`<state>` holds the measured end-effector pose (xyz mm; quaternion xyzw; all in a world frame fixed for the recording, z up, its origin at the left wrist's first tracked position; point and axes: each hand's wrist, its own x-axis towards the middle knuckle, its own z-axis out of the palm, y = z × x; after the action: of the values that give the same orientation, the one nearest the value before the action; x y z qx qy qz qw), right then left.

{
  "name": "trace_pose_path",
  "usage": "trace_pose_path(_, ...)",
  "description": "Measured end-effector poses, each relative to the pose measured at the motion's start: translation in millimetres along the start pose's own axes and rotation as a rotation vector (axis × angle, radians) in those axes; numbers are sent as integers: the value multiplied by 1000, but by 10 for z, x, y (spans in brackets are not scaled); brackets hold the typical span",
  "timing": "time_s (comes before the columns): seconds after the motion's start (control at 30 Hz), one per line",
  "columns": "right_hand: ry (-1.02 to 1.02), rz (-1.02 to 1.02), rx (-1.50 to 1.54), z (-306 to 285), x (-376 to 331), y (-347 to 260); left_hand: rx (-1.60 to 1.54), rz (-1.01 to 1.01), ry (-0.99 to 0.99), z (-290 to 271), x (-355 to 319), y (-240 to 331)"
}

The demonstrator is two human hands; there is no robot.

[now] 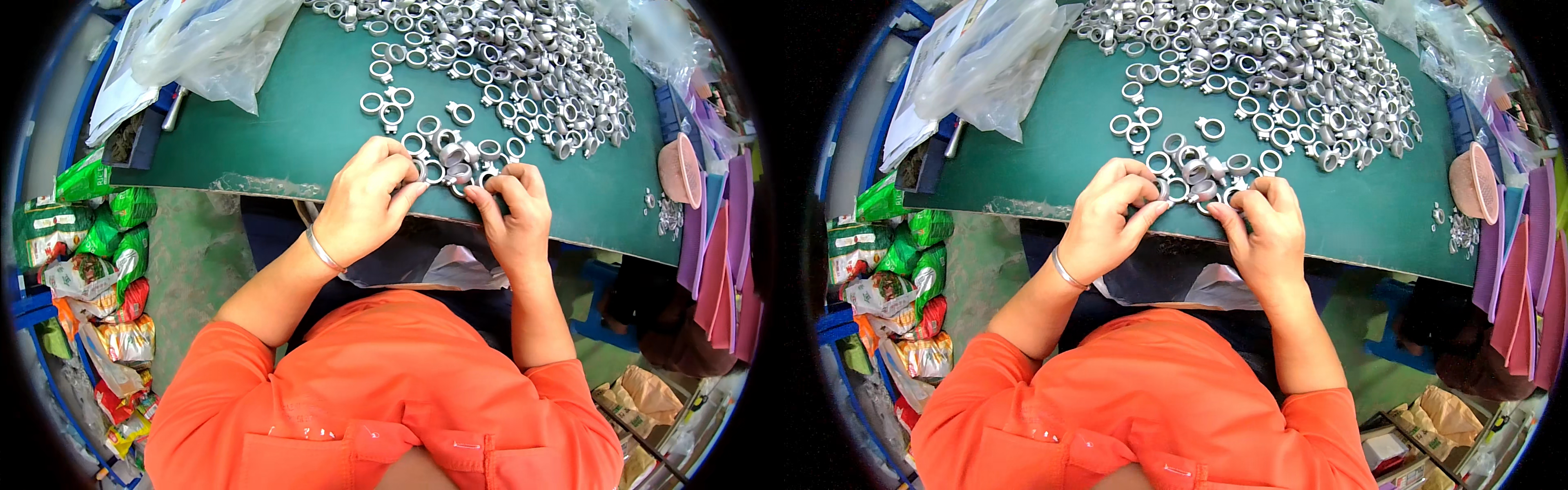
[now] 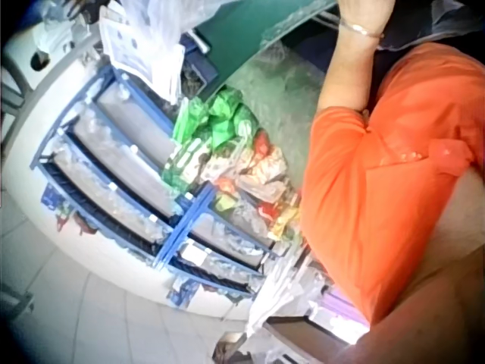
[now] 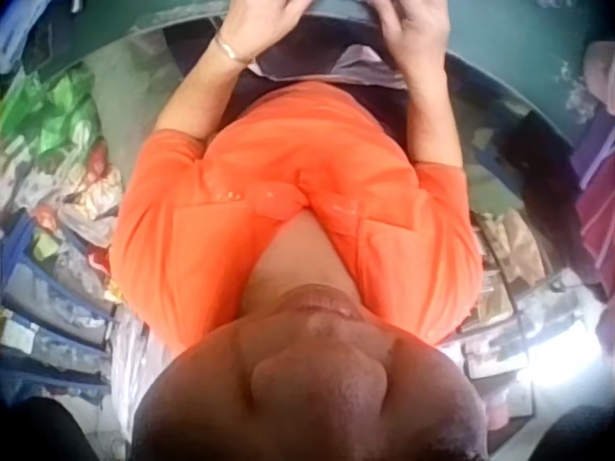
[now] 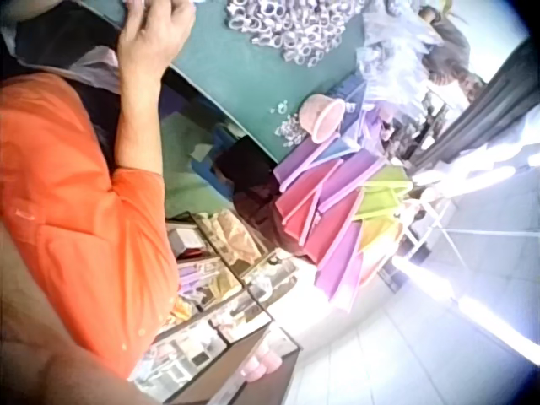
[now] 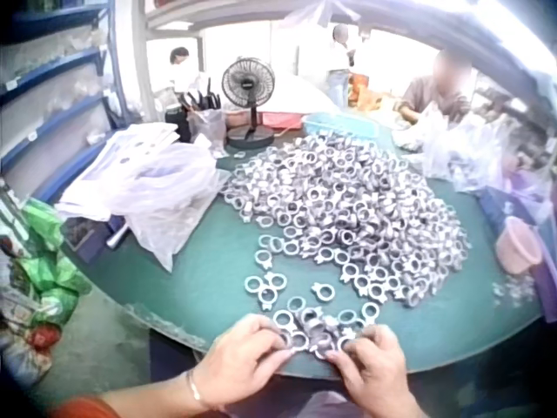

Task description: The person picks up metallic ring-like components from a large pile on a table, looks at them, and places some of them into a pouch or bag while leaving others in a smaller sorted pile.

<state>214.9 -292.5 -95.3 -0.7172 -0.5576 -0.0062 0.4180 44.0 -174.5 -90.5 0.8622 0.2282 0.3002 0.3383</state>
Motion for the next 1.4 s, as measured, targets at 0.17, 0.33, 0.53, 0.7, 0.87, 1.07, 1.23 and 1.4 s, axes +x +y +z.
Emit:
trace_pose_path(0.17,49,269,832,28,-120,10,-1007,-404,25,-51,-153,-7)
trace_pose_path(0.33,-185,587,1447,-33,-158,-115,-1501,-544,-76,-106,-217,-54)
trace_pose_path(0.53,-182,468,1378,24,-235,-211,-1365,-416,-39,-83,-299,-2)
trace_pose_path(0.7,-251,44,595,0,-310,-313,-1182,-246,-110,-156,-379,80)
trace_pose_path(0.87,-26,-161,162,76,-173,-225,-96,-1,-59,-199,-263,109)
trace_pose_path(1.07,-15,-96,62,131,32,-114,124,84,-1,27,41,95)
trace_pose_path(1.23,8,-110,110,143,-30,-28,-163,-204,-82,-30,8,80)
trace_pose_path(1.4,65,110,579,128,-124,-66,-589,-227,3,-13,-129,24)
